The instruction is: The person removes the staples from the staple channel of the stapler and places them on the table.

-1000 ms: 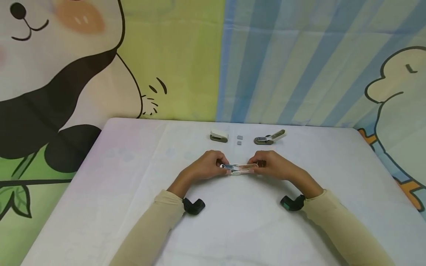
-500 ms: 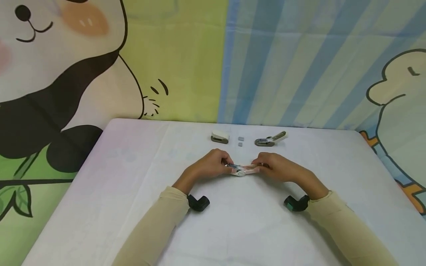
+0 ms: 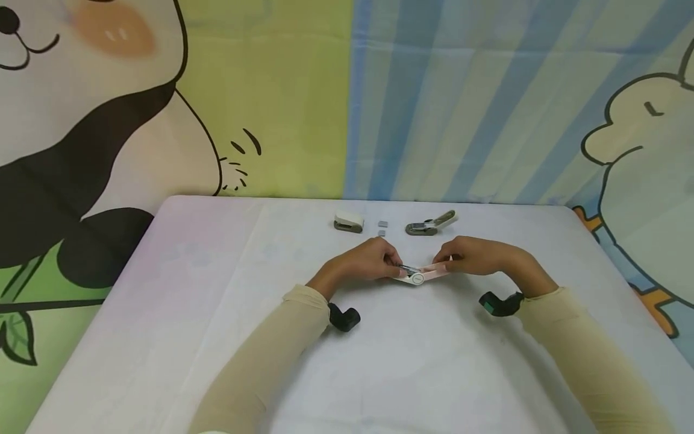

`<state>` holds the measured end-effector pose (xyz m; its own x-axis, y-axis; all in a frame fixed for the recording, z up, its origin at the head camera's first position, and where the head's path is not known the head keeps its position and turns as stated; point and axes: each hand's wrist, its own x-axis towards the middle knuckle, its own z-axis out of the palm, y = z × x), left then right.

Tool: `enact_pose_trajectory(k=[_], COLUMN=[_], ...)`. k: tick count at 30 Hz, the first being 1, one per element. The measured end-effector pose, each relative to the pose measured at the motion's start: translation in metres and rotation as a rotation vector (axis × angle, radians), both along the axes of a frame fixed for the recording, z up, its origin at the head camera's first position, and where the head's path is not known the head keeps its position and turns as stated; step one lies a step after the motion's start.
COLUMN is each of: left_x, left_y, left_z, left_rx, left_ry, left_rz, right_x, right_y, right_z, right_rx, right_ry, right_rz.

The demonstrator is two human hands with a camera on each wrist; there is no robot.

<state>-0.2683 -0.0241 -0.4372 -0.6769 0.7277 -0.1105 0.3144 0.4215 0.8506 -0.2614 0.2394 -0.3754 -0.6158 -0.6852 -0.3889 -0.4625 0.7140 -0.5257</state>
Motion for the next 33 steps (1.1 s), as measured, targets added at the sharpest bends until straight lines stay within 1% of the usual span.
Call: enact_pose_trajectory(k=[2, 4, 6, 8, 11, 14, 17, 19, 24, 26, 29, 31, 33], left_x=[-0.003, -0.007, -0.010, -0.013, -0.018, -0.022, -0.024, -0.025, -0.026, -0.026, -0.026, -0.026, -0.027], left_y=[0.008, 0.016, 0.023, 0.029, 0.035, 0.040, 0.046, 0.050, 0.055, 0.056, 0.057, 0.057, 0.058], left_z=[-0.001, -0.002, -0.003, -0.004, -0.005, -0.006, -0.008, -0.010, -0.014, -0.015, -0.017, -0.019, -0.020], left_rx=[0.014, 0.031, 0.049, 0.062, 0.047, 0.018, 0.019, 0.030, 0.021, 0.004, -0.022, -0.024, -0.018], left_ry=[0.017, 0.058, 0.118, 0.183, 0.268, 0.309, 0.343, 0.358, 0.333, 0.325, 0.341, 0.355, 0.353], left_rz=[0.014, 0.034, 0.055, 0.079, 0.127, 0.180, 0.208, 0.222, 0.249, 0.255, 0.257, 0.253, 0.252], right_x=[-0.002, -0.004, -0.006, -0.007, -0.009, -0.011, -0.012, -0.013, -0.013, -0.013, -0.013, -0.013, -0.014], right_y=[0.008, 0.017, 0.024, 0.029, 0.032, 0.032, 0.034, 0.034, 0.033, 0.032, 0.032, 0.031, 0.030], right_z=[0.002, 0.002, 0.002, 0.001, 0.000, -0.001, -0.001, -0.001, -0.003, -0.005, -0.007, -0.007, -0.008], right_rx=[-0.006, -0.021, -0.044, -0.066, -0.102, -0.113, -0.098, -0.083, -0.062, -0.054, -0.027, -0.009, 0.006], right_ry=[0.010, 0.045, 0.091, 0.156, 0.239, 0.310, 0.360, 0.378, 0.382, 0.371, 0.346, 0.335, 0.334], right_rz=[-0.030, -0.064, -0.104, -0.136, -0.166, -0.196, -0.248, -0.271, -0.275, -0.287, -0.312, -0.324, -0.328])
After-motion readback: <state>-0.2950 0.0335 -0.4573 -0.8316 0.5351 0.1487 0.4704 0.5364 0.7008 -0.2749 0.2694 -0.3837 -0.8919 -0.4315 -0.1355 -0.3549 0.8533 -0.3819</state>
